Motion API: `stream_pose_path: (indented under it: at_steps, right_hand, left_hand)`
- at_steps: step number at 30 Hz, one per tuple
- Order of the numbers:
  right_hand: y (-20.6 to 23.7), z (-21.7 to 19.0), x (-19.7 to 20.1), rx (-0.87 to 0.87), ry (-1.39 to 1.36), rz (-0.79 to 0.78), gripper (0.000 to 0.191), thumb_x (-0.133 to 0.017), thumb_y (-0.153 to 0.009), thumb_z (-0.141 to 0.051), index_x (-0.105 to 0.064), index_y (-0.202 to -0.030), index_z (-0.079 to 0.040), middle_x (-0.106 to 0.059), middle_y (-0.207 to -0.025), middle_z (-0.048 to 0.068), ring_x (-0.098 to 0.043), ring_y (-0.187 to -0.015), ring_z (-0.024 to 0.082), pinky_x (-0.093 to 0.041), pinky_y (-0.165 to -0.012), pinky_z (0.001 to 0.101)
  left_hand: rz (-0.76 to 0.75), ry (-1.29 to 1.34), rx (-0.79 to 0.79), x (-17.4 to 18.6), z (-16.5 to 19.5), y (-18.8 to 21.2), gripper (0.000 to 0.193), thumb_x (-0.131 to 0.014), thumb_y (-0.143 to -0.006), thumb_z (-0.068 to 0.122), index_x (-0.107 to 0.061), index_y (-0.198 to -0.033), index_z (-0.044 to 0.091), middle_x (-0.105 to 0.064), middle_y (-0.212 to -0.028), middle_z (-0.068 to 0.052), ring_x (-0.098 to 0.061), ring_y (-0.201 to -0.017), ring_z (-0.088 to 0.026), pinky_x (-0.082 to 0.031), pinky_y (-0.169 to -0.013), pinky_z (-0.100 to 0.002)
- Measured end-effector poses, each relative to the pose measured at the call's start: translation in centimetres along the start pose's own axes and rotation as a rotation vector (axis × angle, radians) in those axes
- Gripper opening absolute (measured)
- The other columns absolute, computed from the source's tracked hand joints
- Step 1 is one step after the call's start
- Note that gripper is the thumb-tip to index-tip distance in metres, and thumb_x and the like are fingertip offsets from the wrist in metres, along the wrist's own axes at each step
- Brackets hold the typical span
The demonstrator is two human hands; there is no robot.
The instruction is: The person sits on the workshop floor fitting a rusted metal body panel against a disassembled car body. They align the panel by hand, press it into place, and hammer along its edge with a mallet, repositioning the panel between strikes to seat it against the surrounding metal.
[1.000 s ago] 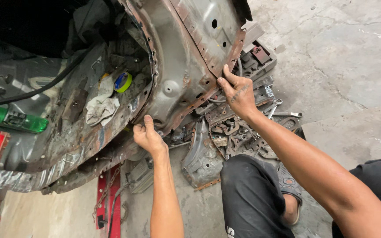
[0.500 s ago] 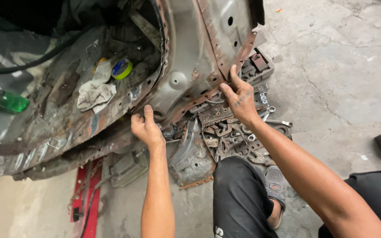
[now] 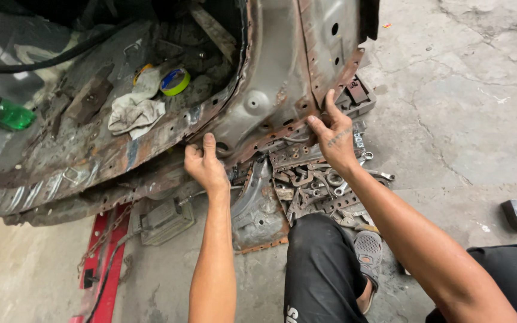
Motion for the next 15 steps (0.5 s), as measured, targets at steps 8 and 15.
stream_pose_path:
  at_steps: [8, 15]
  right_hand:
    - [-0.1, 0.8, -0.2, 0.000, -0.017, 0.009, 0.074, -0.068, -0.100, -0.005, -0.029, -0.163, -0.003, -0.062, -0.084, 0.000, -0.051, -0.074, 0.006, -0.048, -0.068, 0.0215]
    - [-0.2, 1.4, -0.3, -0.087, -0.084, 0.000, 0.075, -0.065, -0.098, -0.005, -0.026, -0.162, -0.004, -0.064, -0.082, 0.001, -0.052, -0.068, 0.006, -0.050, -0.059, 0.0228]
  left_hand:
    - [-0.011, -0.068, -0.023, 0.3, -0.1, -0.2, 0.038, -0.080, -0.095, 0.025, -0.054, -0.086, 0.000, -0.055, -0.080, 0.002, -0.043, -0.071, -0.006, -0.038, -0.062, -0.024]
    - [-0.029, -0.055, -0.041, 0.2, -0.1, -0.1, 0.040, -0.078, -0.097, 0.030, -0.054, -0.088, 0.000, -0.056, -0.079, 0.002, -0.045, -0.073, -0.005, -0.040, -0.064, -0.024]
Point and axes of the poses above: each hand's wrist, its own y-axis away from the middle knuckle, its own x-axis out of the back of the hand, z = x × y, the point moved 7 cm from there along -y, towards the middle knuckle
